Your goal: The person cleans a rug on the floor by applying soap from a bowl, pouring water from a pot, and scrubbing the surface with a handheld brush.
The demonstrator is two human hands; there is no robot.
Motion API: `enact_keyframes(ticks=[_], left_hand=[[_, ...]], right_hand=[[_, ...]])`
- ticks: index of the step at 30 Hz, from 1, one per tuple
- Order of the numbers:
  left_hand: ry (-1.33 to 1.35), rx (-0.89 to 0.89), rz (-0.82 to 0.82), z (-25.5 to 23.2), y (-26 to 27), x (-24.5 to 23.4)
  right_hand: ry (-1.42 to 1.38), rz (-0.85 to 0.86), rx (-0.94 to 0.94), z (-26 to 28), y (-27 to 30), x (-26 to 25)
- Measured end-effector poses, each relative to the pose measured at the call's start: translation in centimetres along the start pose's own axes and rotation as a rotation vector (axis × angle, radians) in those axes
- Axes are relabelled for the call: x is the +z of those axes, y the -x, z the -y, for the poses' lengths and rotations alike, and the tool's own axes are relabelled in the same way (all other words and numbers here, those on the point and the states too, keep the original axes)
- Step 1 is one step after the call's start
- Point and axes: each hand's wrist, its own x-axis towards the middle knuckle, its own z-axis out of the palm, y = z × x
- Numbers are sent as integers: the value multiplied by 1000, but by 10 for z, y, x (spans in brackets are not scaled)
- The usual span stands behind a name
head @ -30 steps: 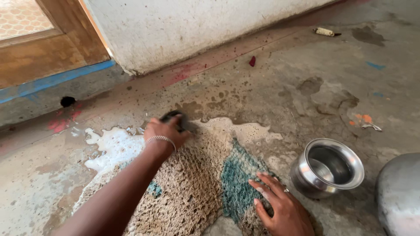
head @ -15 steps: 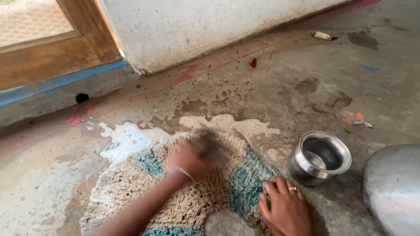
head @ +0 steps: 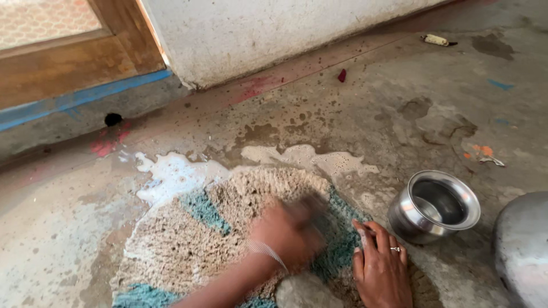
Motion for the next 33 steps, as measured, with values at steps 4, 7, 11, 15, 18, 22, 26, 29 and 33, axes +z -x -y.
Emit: enact_keyframes(ticks=[4,7,11,15,18,22,26,29,33], left_hand=[[410,-77,152,31,23,8],[5,-393,-78,107,24,-34],[20,-412,-172,109,22,-49],[116,34,-12,-4,17,12],[132,135,-79,8,19,24],[43,-300,-249,106,17,-25],[137,-380,-83,95,14,-48],[233,150,-53,7,17,-4],[56,109,-7,-12,13,19]], right_hand=[[-38,-2,-24,-1,2,0],[-27,58,16,0,2,-7],[-37,-6,29,10,10,-14],[-55,-54,10,10,9,-14],[-84,-51,13,5,6,-11],[-42,-63,-6,4,6,-10],[-79,-52,19,11,7,-14],[-50,-54,-13,6,8,-14],[-49,-120,-49,7,11,-15]])
